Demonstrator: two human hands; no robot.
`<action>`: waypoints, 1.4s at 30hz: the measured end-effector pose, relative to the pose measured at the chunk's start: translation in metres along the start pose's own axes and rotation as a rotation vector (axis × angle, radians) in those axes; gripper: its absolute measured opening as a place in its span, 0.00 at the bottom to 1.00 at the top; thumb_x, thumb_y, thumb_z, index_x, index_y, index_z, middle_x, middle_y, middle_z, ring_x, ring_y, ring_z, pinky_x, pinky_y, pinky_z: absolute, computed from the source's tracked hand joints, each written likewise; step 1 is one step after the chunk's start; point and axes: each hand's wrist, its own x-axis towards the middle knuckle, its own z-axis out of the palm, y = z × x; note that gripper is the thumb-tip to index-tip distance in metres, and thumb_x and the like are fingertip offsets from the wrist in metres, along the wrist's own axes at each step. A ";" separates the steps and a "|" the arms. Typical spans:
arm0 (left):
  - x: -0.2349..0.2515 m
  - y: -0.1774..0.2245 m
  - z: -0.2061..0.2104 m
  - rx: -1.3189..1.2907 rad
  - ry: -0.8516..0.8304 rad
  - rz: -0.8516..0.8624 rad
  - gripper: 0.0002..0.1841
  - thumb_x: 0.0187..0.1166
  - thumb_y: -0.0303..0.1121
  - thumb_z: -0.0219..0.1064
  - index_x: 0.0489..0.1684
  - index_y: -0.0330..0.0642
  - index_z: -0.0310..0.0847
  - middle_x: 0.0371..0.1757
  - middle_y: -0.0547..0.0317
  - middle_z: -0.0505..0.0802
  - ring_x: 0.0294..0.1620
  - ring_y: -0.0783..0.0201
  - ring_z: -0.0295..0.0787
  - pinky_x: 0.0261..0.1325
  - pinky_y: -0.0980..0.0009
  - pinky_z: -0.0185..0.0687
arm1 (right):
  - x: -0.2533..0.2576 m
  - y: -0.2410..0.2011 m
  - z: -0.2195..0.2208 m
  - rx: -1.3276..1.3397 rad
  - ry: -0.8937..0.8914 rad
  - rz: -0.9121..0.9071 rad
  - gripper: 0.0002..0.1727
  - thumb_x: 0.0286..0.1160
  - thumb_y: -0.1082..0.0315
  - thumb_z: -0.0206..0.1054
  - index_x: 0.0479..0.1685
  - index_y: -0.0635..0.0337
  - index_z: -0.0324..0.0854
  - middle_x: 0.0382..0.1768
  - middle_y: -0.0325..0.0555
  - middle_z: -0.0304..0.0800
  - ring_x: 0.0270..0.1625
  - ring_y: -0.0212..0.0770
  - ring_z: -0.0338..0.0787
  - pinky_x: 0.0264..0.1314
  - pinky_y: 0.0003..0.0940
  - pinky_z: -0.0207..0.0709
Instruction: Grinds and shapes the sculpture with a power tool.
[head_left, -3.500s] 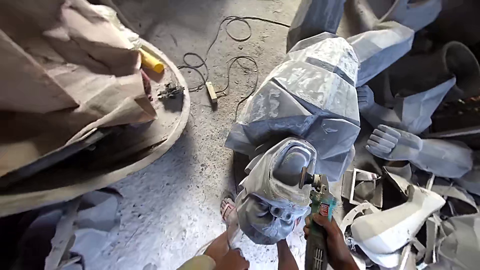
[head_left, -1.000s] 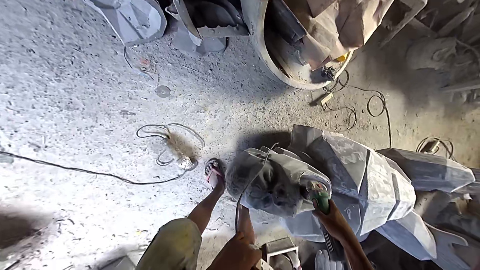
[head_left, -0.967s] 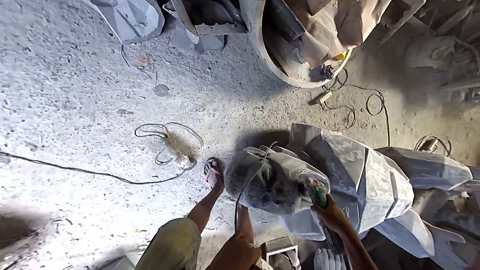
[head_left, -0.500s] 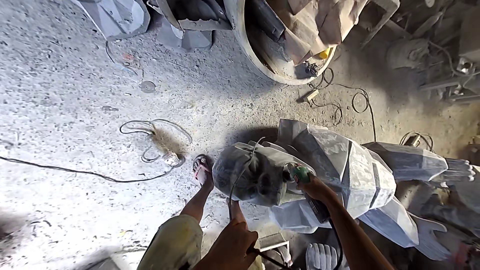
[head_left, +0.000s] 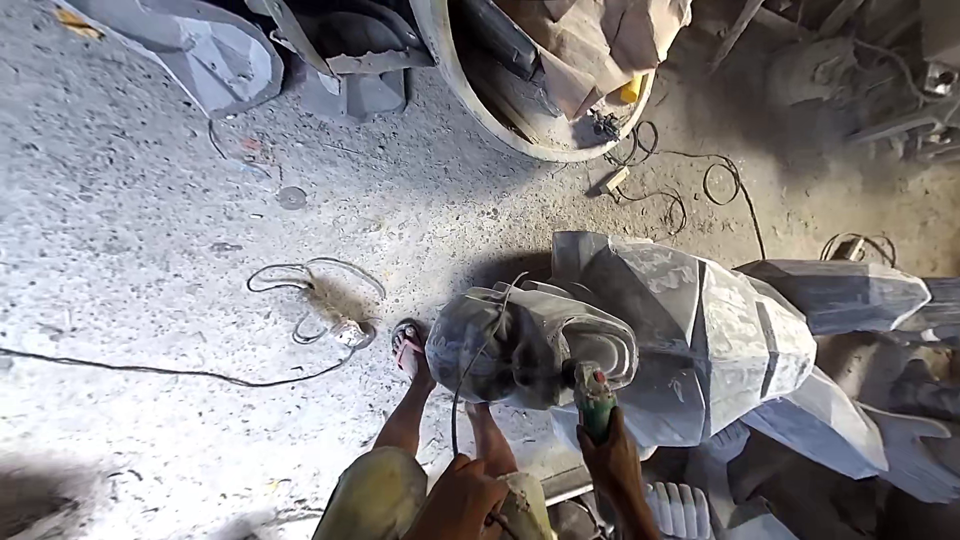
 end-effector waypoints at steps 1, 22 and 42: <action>0.002 -0.001 0.001 0.004 0.022 0.000 0.12 0.73 0.47 0.67 0.31 0.49 0.84 0.29 0.59 0.89 0.41 0.54 0.85 0.64 0.51 0.67 | 0.010 -0.008 -0.009 -0.019 -0.035 -0.002 0.44 0.66 0.38 0.72 0.83 0.48 0.67 0.40 0.50 0.94 0.43 0.54 0.95 0.47 0.60 0.87; 0.033 0.028 0.022 0.090 -0.083 0.026 0.19 0.78 0.51 0.65 0.25 0.47 0.84 0.24 0.58 0.87 0.37 0.55 0.85 0.65 0.51 0.68 | 0.015 0.030 0.041 0.157 0.045 -0.064 0.38 0.63 0.40 0.71 0.72 0.51 0.75 0.40 0.45 0.94 0.43 0.49 0.95 0.42 0.56 0.87; 0.037 0.054 0.030 0.175 -0.112 -0.003 0.24 0.82 0.54 0.61 0.20 0.46 0.81 0.20 0.58 0.84 0.34 0.55 0.82 0.62 0.53 0.68 | 0.057 0.004 -0.020 0.117 -0.148 -0.119 0.32 0.67 0.39 0.66 0.71 0.41 0.72 0.38 0.45 0.92 0.45 0.52 0.94 0.45 0.57 0.84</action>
